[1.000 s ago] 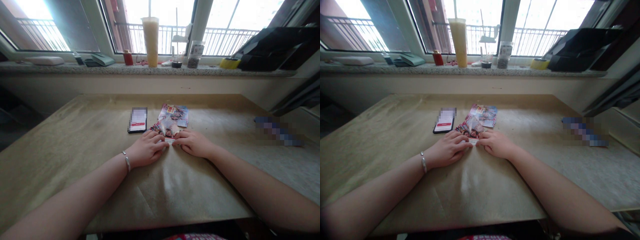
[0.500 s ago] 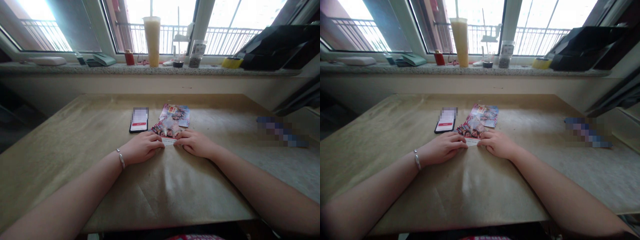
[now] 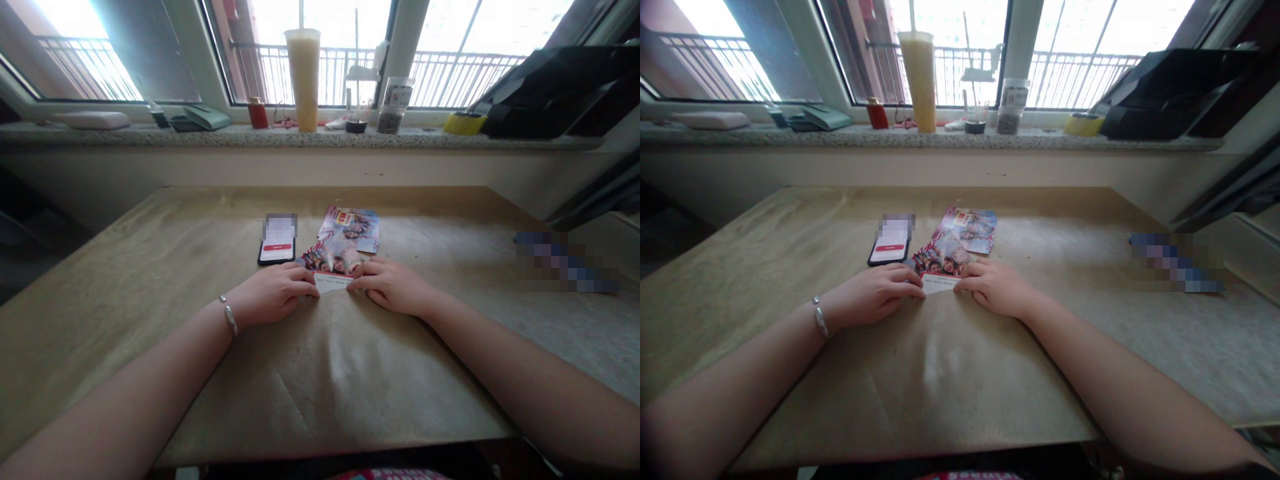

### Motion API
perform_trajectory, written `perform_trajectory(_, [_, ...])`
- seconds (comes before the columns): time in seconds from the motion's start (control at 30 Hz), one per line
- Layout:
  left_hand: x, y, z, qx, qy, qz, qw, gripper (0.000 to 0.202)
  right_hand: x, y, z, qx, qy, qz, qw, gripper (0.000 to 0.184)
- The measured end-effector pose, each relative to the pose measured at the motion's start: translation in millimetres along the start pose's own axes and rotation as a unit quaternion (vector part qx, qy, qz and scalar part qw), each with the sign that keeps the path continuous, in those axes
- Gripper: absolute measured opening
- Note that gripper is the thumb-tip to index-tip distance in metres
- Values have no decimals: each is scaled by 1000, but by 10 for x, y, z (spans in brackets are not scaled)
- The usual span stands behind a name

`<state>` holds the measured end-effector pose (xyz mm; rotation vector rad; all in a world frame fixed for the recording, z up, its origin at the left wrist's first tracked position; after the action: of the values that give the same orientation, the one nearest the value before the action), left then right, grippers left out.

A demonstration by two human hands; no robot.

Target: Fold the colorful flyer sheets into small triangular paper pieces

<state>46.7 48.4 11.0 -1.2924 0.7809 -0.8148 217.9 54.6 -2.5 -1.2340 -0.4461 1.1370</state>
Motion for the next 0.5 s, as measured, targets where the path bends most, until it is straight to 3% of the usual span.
perform_trajectory(0.5, [-118,23,-89,-10,3,-20,1000,46,20,18,-7,-3,0,2,1000,35])
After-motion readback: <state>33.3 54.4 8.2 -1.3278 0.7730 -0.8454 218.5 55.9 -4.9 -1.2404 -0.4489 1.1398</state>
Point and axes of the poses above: each hand's wrist, its own z-axis towards the middle knuckle, its own y-axis out of the palm, x = y × z, the point moved 7 cm from there along z, towards the middle knuckle, and after that the axes turned 10 degrees about z, right-handed, at the moved point
